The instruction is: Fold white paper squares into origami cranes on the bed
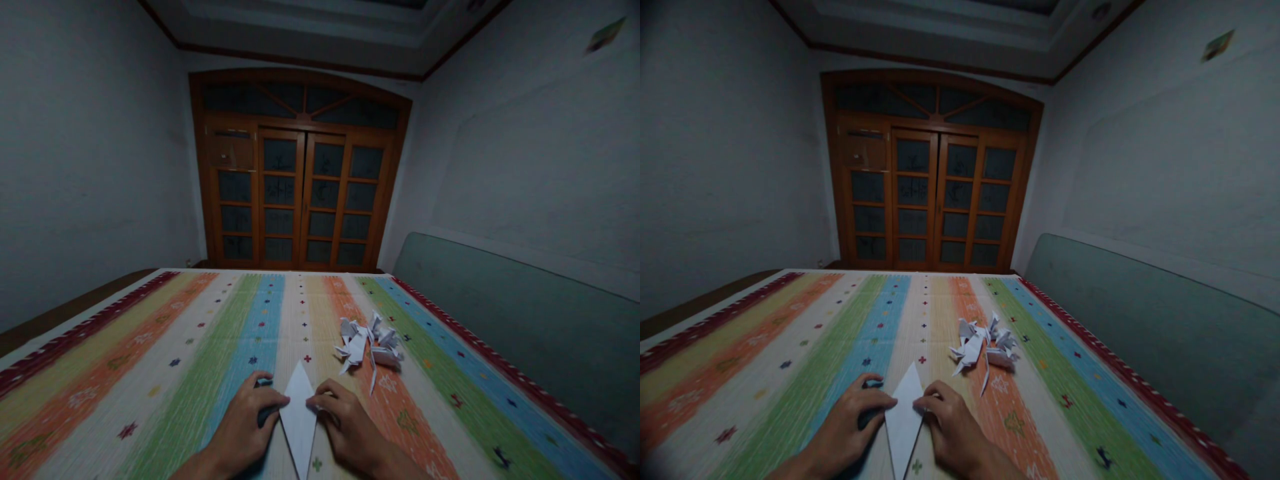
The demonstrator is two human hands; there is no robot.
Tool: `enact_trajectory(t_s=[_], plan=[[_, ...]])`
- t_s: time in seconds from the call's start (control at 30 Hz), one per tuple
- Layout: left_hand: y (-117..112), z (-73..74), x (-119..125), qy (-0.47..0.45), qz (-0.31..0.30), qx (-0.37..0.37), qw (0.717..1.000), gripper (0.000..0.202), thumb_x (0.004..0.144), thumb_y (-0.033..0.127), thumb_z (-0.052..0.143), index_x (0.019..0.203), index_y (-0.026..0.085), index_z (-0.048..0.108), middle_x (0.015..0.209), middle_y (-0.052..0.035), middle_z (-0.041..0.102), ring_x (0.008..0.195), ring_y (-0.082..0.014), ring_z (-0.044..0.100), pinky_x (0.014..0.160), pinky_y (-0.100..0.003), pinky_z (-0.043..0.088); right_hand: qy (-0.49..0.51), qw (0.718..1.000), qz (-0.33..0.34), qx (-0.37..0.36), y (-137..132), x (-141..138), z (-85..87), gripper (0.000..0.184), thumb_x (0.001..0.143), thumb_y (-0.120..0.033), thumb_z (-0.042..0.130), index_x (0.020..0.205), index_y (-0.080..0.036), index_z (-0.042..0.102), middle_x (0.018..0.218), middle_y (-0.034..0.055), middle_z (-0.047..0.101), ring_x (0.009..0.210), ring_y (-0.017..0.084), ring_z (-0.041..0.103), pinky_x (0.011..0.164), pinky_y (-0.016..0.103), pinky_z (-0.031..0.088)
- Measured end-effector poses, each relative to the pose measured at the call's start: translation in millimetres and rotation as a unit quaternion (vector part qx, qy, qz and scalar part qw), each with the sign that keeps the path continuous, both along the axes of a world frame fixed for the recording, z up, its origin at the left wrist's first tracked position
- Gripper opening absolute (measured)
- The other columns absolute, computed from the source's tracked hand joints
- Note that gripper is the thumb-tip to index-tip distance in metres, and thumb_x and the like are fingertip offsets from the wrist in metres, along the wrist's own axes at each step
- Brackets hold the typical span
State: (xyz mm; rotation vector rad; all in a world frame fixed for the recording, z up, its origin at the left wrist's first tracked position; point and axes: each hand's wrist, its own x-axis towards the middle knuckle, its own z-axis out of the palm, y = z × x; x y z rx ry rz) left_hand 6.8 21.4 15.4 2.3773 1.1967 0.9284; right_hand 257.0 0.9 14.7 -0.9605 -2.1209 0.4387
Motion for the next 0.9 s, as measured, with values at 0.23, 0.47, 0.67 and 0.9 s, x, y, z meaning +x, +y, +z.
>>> enact_trajectory(t_s=[0.23, 0.47, 0.67, 0.9], plan=[[-3, 7.7, 2, 0.036, -0.020, 0.007, 0.999, 0.037, 0.076, 0.005, 0.070, 0.103, 0.027, 0.080, 0.109, -0.0099, 0.069, 0.114, -0.0327, 0.057, 0.103, -0.055, 0.047, -0.035, 0.999, 0.014, -0.035, 0, 0, 1.7, 0.037, 0.084, -0.002, 0.056, 0.112, -0.018, 0.075, 0.104, 0.0127, 0.069, 0.098, 0.023, 0.067, 0.087, 0.032, 0.054], [-2, 3.9, -1, 0.022, -0.053, -0.015, 0.998, 0.032, 0.075, 0.008, 0.076, 0.100, 0.027, 0.080, 0.112, -0.0073, 0.071, 0.122, -0.0340, 0.052, 0.105, -0.055, 0.044, -0.043, 0.997, 0.012, -0.063, -1, 2, 3.7, 0.032, 0.086, -0.008, 0.062, 0.112, -0.019, 0.076, 0.105, 0.0127, 0.070, 0.100, 0.024, 0.067, 0.089, 0.034, 0.053], [0, 5.8, 2, 0.003, -0.048, -0.027, 0.998, 0.017, 0.088, 0.014, 0.068, 0.083, 0.024, 0.081, 0.089, -0.0050, 0.075, 0.100, -0.0275, 0.060, 0.092, -0.044, 0.048, -0.041, 0.997, 0.007, -0.067, 2, 2, 0.0, 0.023, 0.091, -0.014, 0.059, 0.105, -0.019, 0.077, 0.097, 0.0118, 0.074, 0.095, 0.025, 0.067, 0.086, 0.035, 0.052], [-2, 13.1, 3, -0.040, -0.029, -0.087, 0.995, 0.012, 0.084, 0.020, 0.074, 0.096, 0.021, 0.079, 0.091, -0.0067, 0.074, 0.095, -0.0273, 0.062, 0.088, -0.041, 0.047, 0.028, 0.989, -0.036, -0.138, 4, -1, -6.3, 0.050, 0.085, -0.008, 0.059, 0.133, -0.019, 0.052, 0.089, 0.0053, 0.073, 0.080, 0.021, 0.068, 0.077, 0.031, 0.052]])
